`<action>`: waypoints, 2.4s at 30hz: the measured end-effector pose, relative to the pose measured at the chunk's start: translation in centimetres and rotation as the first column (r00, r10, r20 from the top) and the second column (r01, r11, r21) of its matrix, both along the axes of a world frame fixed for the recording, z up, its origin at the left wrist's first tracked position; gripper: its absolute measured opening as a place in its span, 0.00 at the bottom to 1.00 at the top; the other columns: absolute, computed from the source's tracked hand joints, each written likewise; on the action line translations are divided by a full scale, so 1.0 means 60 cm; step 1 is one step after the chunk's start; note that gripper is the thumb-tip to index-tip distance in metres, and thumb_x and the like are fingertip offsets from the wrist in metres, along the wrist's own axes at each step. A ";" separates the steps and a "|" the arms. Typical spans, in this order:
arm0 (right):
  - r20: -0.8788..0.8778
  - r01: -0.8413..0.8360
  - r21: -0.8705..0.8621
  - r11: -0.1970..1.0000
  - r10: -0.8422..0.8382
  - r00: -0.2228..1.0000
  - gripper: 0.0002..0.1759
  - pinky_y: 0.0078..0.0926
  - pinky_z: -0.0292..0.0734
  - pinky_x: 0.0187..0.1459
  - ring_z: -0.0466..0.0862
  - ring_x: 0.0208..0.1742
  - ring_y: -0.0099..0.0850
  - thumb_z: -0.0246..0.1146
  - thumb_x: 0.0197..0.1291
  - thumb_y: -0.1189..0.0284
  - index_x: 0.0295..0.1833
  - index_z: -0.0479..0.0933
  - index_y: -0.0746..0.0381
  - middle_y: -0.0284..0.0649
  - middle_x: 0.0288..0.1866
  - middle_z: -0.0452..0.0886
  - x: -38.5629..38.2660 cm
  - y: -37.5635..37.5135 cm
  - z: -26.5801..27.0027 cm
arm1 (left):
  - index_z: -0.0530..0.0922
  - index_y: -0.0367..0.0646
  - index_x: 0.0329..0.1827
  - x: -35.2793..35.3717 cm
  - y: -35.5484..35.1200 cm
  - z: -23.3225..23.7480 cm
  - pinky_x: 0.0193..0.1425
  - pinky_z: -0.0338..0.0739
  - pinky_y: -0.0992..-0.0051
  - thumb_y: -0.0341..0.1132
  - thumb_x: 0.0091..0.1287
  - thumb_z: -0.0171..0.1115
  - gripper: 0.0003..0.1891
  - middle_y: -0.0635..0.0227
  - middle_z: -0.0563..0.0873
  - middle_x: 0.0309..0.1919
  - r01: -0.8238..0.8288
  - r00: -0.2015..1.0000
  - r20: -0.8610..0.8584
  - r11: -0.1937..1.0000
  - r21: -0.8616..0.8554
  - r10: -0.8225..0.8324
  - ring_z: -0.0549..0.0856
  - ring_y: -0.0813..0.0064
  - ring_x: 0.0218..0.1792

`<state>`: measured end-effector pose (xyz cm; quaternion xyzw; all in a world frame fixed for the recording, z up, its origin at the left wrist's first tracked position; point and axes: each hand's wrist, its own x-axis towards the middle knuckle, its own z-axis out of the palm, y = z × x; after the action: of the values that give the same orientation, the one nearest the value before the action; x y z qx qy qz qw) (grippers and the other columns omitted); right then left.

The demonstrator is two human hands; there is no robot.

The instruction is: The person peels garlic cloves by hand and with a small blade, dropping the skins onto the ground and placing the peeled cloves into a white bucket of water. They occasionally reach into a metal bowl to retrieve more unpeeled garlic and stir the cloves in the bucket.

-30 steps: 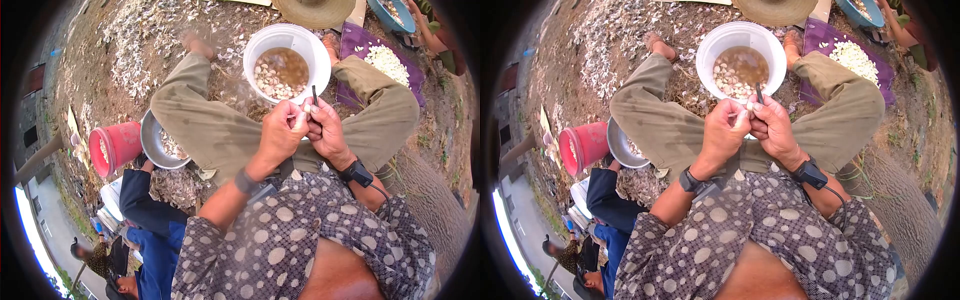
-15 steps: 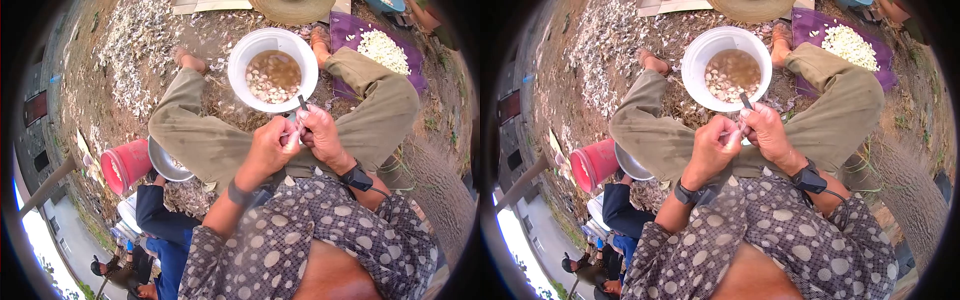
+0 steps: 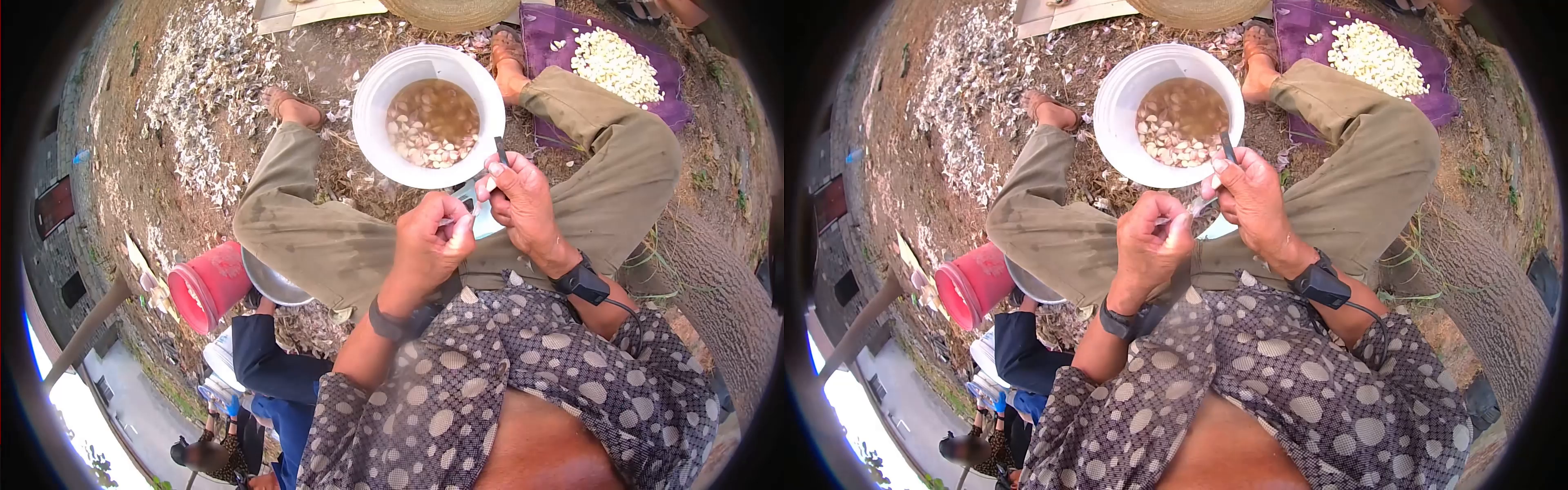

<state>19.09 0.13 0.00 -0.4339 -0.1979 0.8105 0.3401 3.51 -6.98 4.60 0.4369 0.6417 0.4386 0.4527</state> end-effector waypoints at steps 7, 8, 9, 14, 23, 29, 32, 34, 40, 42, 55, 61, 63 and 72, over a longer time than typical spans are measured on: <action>0.079 0.126 0.196 0.973 -0.144 0.986 0.10 0.11 0.50 0.16 0.59 0.16 0.12 0.60 0.78 0.64 0.48 0.71 0.60 0.38 0.32 0.81 0.063 0.062 0.044 | 0.81 0.38 0.41 -0.131 -0.013 0.015 0.42 0.78 0.71 0.28 0.69 0.65 0.03 0.65 0.84 0.36 -0.163 0.900 -0.421 0.983 -0.090 0.111 0.83 0.72 0.37; 0.112 0.143 0.265 0.954 -0.178 0.978 0.10 0.12 0.50 0.16 0.59 0.16 0.12 0.60 0.78 0.64 0.47 0.72 0.60 0.38 0.32 0.82 0.090 0.091 0.054 | 0.82 0.38 0.43 -0.157 -0.012 0.026 0.48 0.81 0.65 0.30 0.70 0.65 0.05 0.59 0.86 0.42 -0.188 0.878 -0.472 0.964 -0.188 0.079 0.87 0.63 0.43; 0.177 0.136 0.378 0.916 -0.215 0.960 0.10 0.12 0.53 0.18 0.60 0.17 0.12 0.60 0.77 0.64 0.47 0.73 0.60 0.38 0.33 0.82 0.132 0.125 0.054 | 0.83 0.39 0.44 -0.178 -0.015 0.031 0.55 0.77 0.60 0.32 0.70 0.65 0.06 0.57 0.84 0.49 -0.146 0.757 -0.654 0.974 -0.175 -0.004 0.83 0.58 0.50; 0.562 -0.027 0.731 0.681 -0.579 0.591 0.11 0.18 0.65 0.27 0.70 0.23 0.14 0.59 0.78 0.64 0.46 0.77 0.62 0.36 0.34 0.86 0.298 0.301 0.073 | 0.86 0.42 0.51 -0.228 -0.021 -0.020 0.74 0.59 0.45 0.37 0.72 0.63 0.11 0.50 0.68 0.75 -0.048 0.356 -0.898 0.955 -0.294 -0.258 0.66 0.43 0.73; 0.866 -0.144 0.499 0.854 -0.492 0.088 0.15 0.30 0.80 0.33 0.90 0.29 0.30 0.61 0.74 0.62 0.44 0.77 0.65 0.43 0.30 0.87 0.478 0.412 -0.029 | 0.78 0.40 0.64 -0.209 0.024 -0.026 0.71 0.64 0.41 0.30 0.66 0.65 0.21 0.43 0.67 0.74 -0.127 0.267 -0.961 0.986 -0.110 -0.073 0.69 0.41 0.72; 0.718 0.089 0.644 0.759 -0.641 0.270 0.18 0.13 0.74 0.24 0.89 0.36 0.22 0.57 0.79 0.61 0.59 0.74 0.66 0.43 0.55 0.88 0.497 0.365 -0.018 | 0.78 0.35 0.61 -0.166 0.138 -0.010 0.53 0.80 0.58 0.28 0.67 0.65 0.19 0.46 0.82 0.57 0.028 0.733 -0.632 0.940 -0.341 -0.251 0.86 0.51 0.47; 0.732 0.007 0.633 0.774 -0.602 0.318 0.15 0.10 0.72 0.26 0.82 0.31 0.15 0.55 0.80 0.63 0.55 0.76 0.64 0.44 0.60 0.86 0.504 0.307 0.019 | 0.79 0.36 0.59 -0.168 0.196 -0.039 0.47 0.81 0.58 0.29 0.67 0.65 0.18 0.49 0.85 0.49 0.189 0.702 -0.622 0.932 -0.308 -0.347 0.87 0.53 0.39; 0.758 -0.079 0.626 0.776 -0.582 0.293 0.14 0.09 0.70 0.28 0.78 0.29 0.12 0.54 0.80 0.63 0.53 0.77 0.62 0.43 0.60 0.87 0.497 0.252 0.054 | 0.79 0.37 0.60 -0.150 0.236 -0.065 0.48 0.81 0.56 0.30 0.67 0.66 0.18 0.49 0.86 0.49 0.249 0.728 -0.563 0.916 -0.316 -0.392 0.87 0.49 0.42; 0.911 0.062 0.356 0.933 -0.361 0.199 0.12 0.11 0.65 0.23 0.73 0.24 0.11 0.55 0.80 0.63 0.50 0.77 0.60 0.35 0.44 0.87 0.495 0.008 0.147 | 0.79 0.37 0.59 -0.104 0.251 -0.296 0.52 0.81 0.55 0.30 0.65 0.64 0.19 0.46 0.86 0.48 0.435 0.685 -0.432 0.805 -0.404 -0.587 0.86 0.43 0.45; 0.949 0.195 0.221 0.956 -0.256 0.184 0.12 0.11 0.64 0.22 0.71 0.23 0.12 0.56 0.80 0.63 0.49 0.77 0.59 0.34 0.43 0.86 0.488 -0.076 0.196 | 0.78 0.38 0.61 -0.090 0.233 -0.361 0.57 0.79 0.54 0.31 0.65 0.63 0.20 0.43 0.84 0.51 0.476 0.662 -0.317 0.708 -0.522 -0.679 0.84 0.41 0.51; 0.962 0.343 0.135 0.930 -0.206 0.180 0.09 0.12 0.64 0.26 0.71 0.23 0.14 0.55 0.80 0.65 0.51 0.75 0.59 0.37 0.44 0.83 0.380 -0.093 0.276 | 0.72 0.33 0.70 -0.099 0.302 -0.430 0.73 0.71 0.56 0.34 0.64 0.61 0.30 0.38 0.73 0.70 0.304 0.744 -0.266 0.664 -0.683 -0.613 0.76 0.42 0.68; 0.959 0.324 0.196 0.925 -0.250 0.135 0.08 0.12 0.64 0.25 0.71 0.23 0.14 0.55 0.80 0.66 0.51 0.75 0.59 0.39 0.44 0.83 0.350 -0.050 0.270 | 0.78 0.39 0.67 -0.064 0.376 -0.499 0.74 0.69 0.61 0.41 0.60 0.67 0.30 0.49 0.81 0.65 0.630 0.481 0.041 0.312 -0.711 -0.876 0.77 0.47 0.69; 0.942 0.305 0.229 0.924 -0.290 0.170 0.09 0.12 0.64 0.26 0.70 0.23 0.14 0.55 0.79 0.66 0.51 0.74 0.60 0.39 0.44 0.84 0.347 -0.024 0.245 | 0.78 0.39 0.64 -0.045 0.327 -0.510 0.63 0.73 0.63 0.38 0.61 0.66 0.27 0.51 0.84 0.58 0.626 0.640 0.132 0.414 -0.661 -0.757 0.81 0.53 0.58; 0.720 0.162 0.449 0.879 -0.463 0.517 0.08 0.13 0.66 0.27 0.72 0.24 0.15 0.56 0.78 0.68 0.49 0.74 0.62 0.41 0.45 0.86 0.273 0.124 0.164 | 0.80 0.41 0.63 -0.092 0.288 -0.393 0.31 0.82 0.68 0.35 0.65 0.64 0.23 0.57 0.89 0.43 0.491 0.734 0.064 0.463 -0.738 -0.676 0.86 0.71 0.29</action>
<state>35.50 7.57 9.83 -0.7209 -0.3789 0.4001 0.4203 -2.01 10.30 -18.99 0.4684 0.6170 -0.0854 0.6266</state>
